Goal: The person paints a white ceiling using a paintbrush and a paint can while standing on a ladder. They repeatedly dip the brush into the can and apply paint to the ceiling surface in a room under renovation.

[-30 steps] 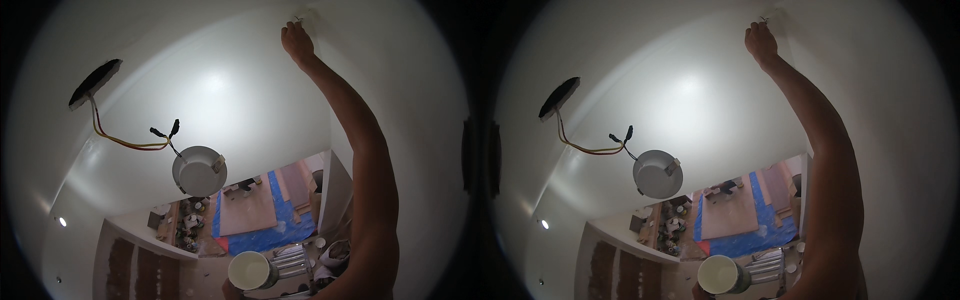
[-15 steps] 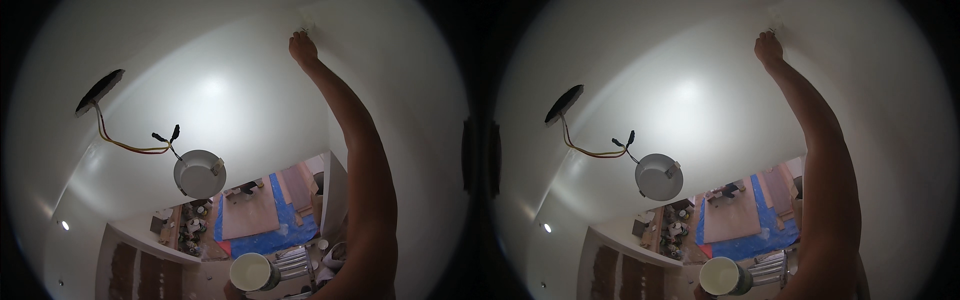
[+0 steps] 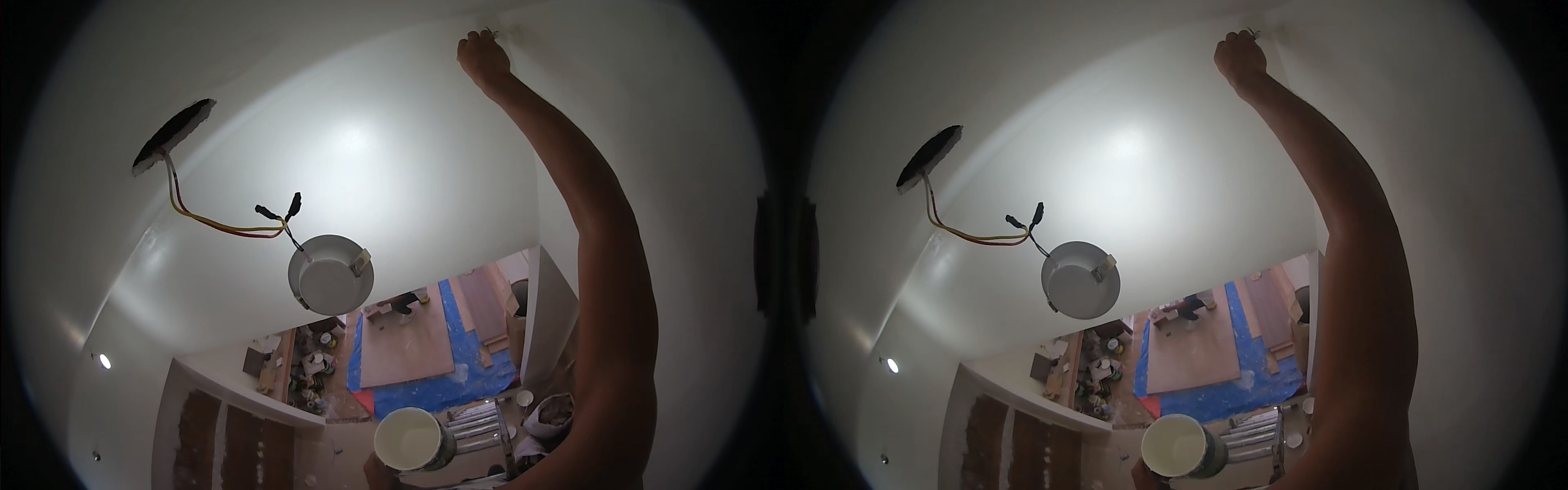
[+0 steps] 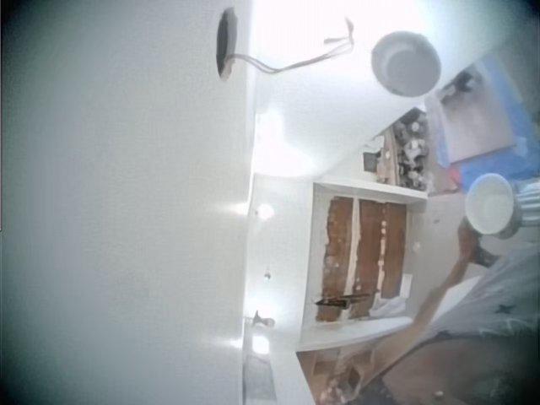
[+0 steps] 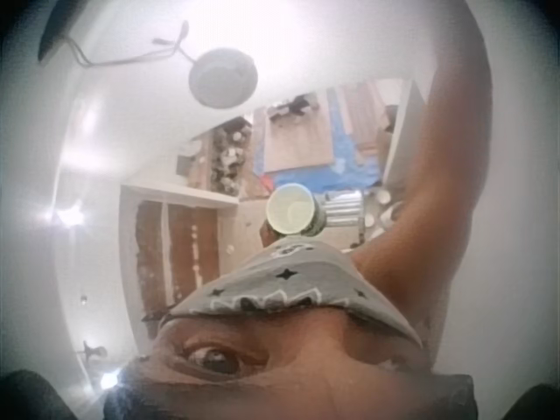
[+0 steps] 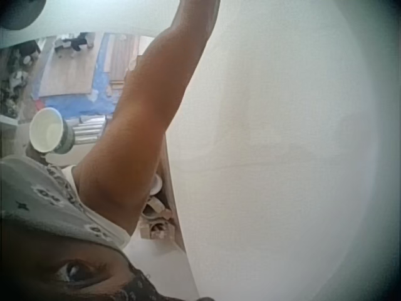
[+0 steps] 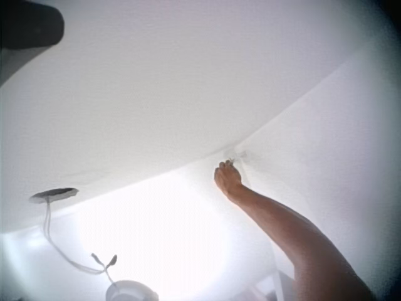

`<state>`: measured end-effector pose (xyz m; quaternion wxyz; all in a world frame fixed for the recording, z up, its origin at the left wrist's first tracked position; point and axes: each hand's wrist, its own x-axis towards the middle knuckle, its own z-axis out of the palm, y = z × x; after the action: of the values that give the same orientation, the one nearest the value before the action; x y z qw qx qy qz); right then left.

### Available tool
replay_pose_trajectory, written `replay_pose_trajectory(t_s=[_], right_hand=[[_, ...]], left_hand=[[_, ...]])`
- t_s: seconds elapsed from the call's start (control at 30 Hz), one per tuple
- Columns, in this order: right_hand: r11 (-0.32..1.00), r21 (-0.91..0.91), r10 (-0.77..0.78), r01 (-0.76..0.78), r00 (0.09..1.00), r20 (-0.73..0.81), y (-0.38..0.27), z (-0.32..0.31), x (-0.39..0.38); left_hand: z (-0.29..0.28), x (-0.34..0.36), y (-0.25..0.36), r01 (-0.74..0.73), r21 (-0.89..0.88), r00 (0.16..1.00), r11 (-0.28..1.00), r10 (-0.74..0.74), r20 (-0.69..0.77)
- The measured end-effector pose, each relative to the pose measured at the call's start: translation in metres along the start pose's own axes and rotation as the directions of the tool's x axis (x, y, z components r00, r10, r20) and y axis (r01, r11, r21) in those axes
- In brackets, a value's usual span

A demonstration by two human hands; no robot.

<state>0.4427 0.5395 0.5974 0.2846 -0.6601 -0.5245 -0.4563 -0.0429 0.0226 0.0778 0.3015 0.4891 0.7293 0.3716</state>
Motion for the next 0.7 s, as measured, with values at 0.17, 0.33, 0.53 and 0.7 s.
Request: replay_pose_trajectory(t_s=[0.17,0.33,0.53,0.7], right_hand=[[0.994,0.049,-0.102,0.102,0.995,-0.002,0.03,0.037,-0.034],[0.986,0.161,-0.066,0.048,0.992,0.109,-0.003,0.006,-0.072],[0.503,0.863,-0.008,-0.051,0.998,0.063,-0.04,-0.081,-0.256],[0.147,0.868,-0.003,-0.474,0.877,0.48,-0.05,-0.155,-0.4]], left_hand=[[0.024,-0.001,-0.02,-0.135,-0.037,0.989,0.99,0.133,-0.062],[-0.004,0.014,-0.007,-0.146,-0.062,0.984,0.987,0.138,-0.115],[-0.01,0.01,-0.012,-0.142,-0.005,0.984,0.99,0.141,-0.111],[-0.01,0.012,-0.006,-0.121,0.019,0.987,0.992,0.123,-0.101]])
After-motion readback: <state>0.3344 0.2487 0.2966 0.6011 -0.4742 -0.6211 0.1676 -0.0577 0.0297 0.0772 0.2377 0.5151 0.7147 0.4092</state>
